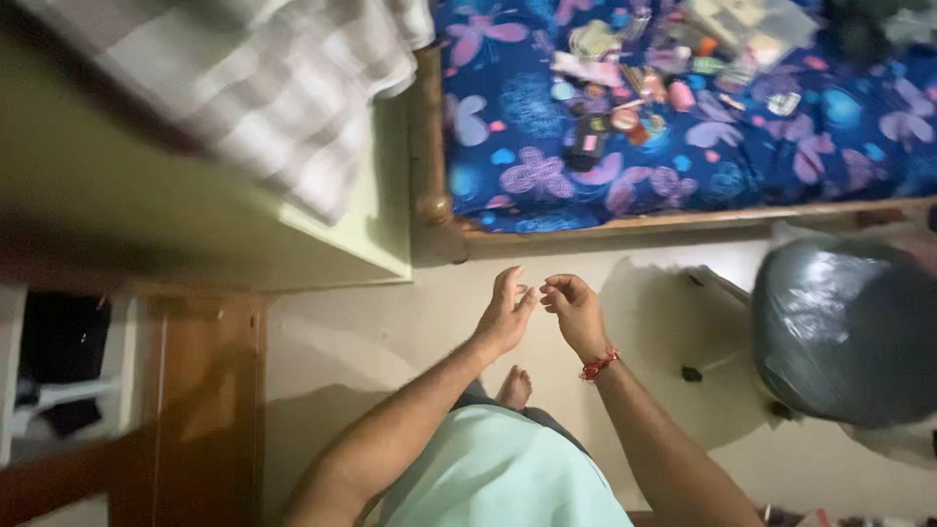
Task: The person sits on a bed covered with cosmetic bottles and containers, wipes several bottles with a cloth, and packs items into a pink pouch. They carry the pouch and bottles to a wardrobe shelf and place the items on the shelf, returning to the bed to pick up more items.
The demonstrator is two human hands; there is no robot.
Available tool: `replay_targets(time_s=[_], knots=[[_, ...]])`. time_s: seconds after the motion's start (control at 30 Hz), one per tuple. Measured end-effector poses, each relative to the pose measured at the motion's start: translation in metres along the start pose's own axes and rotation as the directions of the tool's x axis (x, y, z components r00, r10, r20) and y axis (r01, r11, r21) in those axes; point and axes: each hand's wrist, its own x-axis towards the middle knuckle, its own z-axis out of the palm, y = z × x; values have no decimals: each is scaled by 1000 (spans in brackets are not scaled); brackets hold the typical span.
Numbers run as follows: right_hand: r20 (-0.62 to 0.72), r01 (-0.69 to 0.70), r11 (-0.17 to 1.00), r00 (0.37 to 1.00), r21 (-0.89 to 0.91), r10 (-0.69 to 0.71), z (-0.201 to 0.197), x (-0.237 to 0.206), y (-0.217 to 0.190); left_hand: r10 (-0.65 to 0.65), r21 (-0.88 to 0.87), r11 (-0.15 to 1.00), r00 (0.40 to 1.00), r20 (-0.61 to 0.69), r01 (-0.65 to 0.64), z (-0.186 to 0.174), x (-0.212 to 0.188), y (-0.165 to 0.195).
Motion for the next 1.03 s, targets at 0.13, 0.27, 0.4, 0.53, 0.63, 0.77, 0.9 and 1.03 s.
replay_targets(time_s=[0.13,0.27,0.4,0.53,0.63,0.77,0.9,1.03], knots=[[-123,40,996,992,83,-30,-57,15,-10,58,36,997,993,106,-62,50,49,12],[-167,-31,1000,985,-3,30,-117,44,-22,35,-33,999,988,151,-30,111,109,24],[-159,-101,993,983,-62,90,-136,70,-36,1,-93,996,981,193,17,126,151,28],[-110,-116,983,989,-143,101,-186,129,-66,51,-50,998,973,225,-41,160,230,51],[-181,-43,981,983,-188,9,-212,175,-75,30,19,999,978,206,-34,169,279,52],[-181,-72,983,983,-168,41,-242,242,-96,185,-2,982,975,125,-187,190,343,60],[-94,-22,995,996,-101,12,-275,320,-101,233,137,963,972,23,-234,208,392,46],[-11,-33,977,999,-213,31,-318,422,-122,-87,-5,996,996,-19,87,238,457,43]])
